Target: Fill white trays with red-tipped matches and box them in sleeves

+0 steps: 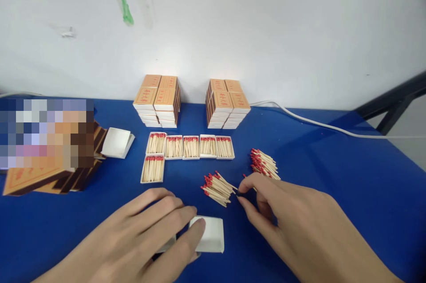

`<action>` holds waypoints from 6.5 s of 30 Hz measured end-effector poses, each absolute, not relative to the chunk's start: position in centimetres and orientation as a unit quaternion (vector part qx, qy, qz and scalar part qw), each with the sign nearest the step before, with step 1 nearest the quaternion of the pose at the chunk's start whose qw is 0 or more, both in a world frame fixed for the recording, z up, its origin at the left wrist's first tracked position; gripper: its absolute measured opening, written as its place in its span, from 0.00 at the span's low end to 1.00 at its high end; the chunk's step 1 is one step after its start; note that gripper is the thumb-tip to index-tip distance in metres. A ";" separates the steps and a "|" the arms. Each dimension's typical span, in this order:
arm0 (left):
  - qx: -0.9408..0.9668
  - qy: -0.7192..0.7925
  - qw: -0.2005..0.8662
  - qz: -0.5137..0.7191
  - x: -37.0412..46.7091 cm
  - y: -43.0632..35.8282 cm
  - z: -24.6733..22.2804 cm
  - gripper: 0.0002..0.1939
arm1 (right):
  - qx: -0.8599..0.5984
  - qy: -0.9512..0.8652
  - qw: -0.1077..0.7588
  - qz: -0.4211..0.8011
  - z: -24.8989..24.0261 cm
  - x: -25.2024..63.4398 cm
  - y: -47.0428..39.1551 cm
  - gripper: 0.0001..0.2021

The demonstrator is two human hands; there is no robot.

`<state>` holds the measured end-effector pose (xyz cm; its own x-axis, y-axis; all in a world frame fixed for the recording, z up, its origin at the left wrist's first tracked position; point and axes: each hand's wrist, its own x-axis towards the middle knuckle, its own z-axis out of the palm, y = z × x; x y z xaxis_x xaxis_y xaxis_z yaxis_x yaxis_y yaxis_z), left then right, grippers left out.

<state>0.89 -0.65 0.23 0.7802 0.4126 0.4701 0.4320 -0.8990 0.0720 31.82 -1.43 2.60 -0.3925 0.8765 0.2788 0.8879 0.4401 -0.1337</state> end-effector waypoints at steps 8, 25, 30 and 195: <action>-0.946 -0.217 0.016 -0.242 0.8 -0.5 0.5 0.15 | -0.536 -0.828 0.163 -0.011 2.1 31.2 -1.2 0.16; -0.940 -0.221 0.044 -0.255 1.1 -0.5 0.5 0.15 | -0.566 -0.790 0.214 -0.102 1.9 29.1 -2.2 0.15; -0.938 -0.223 0.042 -0.262 1.4 -0.3 0.9 0.16 | -0.517 -0.800 0.288 -0.099 1.0 27.9 -3.1 0.03; -0.894 -0.293 -0.169 -0.295 1.3 0.1 1.5 0.11 | -0.472 -0.848 0.177 0.162 1.9 28.6 -2.7 0.24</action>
<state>1.27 0.10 1.47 0.6548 0.6233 0.4275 0.4241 -0.7712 0.4748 28.63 -2.69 1.92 -0.4924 0.8578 0.1475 0.7429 0.5025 -0.4422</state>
